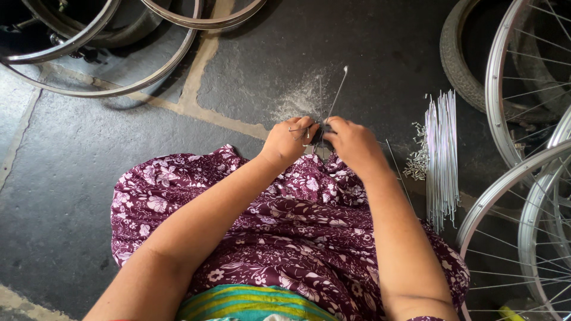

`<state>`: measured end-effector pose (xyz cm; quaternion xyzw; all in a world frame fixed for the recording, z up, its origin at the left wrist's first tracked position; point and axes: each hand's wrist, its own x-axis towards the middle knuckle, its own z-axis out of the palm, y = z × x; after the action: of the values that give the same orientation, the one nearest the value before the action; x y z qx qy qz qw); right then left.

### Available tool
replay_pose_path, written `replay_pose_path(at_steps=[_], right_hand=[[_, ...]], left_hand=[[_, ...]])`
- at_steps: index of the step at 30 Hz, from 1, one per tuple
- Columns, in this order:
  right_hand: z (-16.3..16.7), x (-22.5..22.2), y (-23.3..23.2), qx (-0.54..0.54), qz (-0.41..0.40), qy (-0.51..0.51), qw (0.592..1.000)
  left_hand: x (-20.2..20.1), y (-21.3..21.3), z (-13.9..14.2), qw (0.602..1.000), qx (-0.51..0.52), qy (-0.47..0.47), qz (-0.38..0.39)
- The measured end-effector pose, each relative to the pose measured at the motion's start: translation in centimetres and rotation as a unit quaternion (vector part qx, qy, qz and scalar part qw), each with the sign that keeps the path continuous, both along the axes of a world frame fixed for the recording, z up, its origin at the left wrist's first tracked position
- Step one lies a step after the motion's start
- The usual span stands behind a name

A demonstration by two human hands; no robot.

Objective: The person sits on the floor and inserts bicycle spokes into the hub flange, then threads them through the rim holes. They manipulate the hub and rim to align the spoke holes and continue lacing the wheel.

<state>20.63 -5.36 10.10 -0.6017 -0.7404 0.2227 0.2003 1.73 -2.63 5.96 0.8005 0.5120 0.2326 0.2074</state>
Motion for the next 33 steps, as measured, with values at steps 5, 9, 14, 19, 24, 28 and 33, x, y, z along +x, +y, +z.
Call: replay_pose_path(at_steps=[5,9,14,19,24,28,33], right_hand=[[-0.8,7.2,0.6,-0.071,-0.159,-0.077,0.982],[-3.2,13.7,0.4,-0.195,-0.249,-0.213,0.924],[-7.2,14.5,0.2,-0.354,-0.259,-0.261,0.860],[-8.1,12.0,0.4,-0.359,-0.226,-0.302,0.854],[-5.1,11.5,0.6,-0.315,-0.227,-0.244,0.889],[0.5,11.3,-1.1,-0.191,-0.239,-0.146,0.941],[4.7,9.6,-2.6,0.020,-0.231,0.160,0.960]], left_hand=[[0.3,0.2,0.2,0.999,-0.032,0.022,0.010],[0.3,0.5,-0.1,0.999,-0.036,0.039,-0.003],[0.4,1.0,-1.3,0.998,-0.039,0.053,-0.024],[0.8,1.5,-2.2,0.998,0.012,0.041,-0.045],[1.1,2.1,-2.2,0.998,-0.033,0.060,-0.003],[0.7,1.8,-2.2,0.996,0.030,0.065,-0.046],[0.4,1.0,-0.3,0.992,-0.057,0.116,0.009]])
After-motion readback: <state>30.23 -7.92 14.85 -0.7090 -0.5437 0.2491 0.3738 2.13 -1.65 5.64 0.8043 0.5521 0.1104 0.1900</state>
